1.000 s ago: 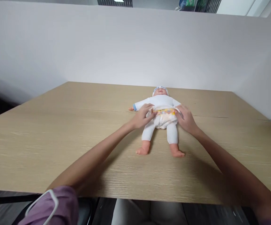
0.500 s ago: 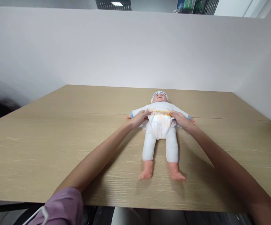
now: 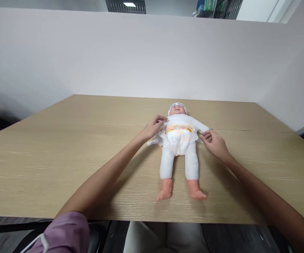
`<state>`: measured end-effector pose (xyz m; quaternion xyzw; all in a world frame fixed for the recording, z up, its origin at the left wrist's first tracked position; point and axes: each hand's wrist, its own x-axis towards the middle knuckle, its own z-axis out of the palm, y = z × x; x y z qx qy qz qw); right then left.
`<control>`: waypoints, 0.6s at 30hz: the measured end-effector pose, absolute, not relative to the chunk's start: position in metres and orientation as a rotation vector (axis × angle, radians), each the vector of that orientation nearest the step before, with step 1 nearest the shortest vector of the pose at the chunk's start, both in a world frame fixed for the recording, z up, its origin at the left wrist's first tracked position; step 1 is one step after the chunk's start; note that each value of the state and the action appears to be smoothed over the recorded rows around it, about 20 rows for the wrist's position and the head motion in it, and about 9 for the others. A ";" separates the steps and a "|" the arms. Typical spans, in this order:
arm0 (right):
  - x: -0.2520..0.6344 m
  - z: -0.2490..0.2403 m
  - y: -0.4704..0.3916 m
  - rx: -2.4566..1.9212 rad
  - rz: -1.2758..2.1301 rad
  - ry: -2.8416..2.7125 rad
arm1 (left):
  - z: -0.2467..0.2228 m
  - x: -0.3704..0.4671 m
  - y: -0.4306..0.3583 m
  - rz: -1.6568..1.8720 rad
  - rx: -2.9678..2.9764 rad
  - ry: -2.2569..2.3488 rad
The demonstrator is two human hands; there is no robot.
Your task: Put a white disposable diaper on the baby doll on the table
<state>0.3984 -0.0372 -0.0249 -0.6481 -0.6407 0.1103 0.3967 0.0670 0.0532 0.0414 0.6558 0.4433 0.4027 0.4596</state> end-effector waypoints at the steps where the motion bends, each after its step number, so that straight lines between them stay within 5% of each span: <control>1: 0.401 -0.029 -0.041 -1.658 0.196 -1.659 | 0.048 0.073 0.047 1.014 1.765 1.084; 8: 0.409 -0.047 -0.038 -1.750 0.166 -1.664 | 0.066 0.144 0.020 0.738 2.660 0.843; 18: 0.418 -0.034 -0.038 -1.750 0.625 -1.619 | 0.046 0.158 0.023 0.643 2.738 1.010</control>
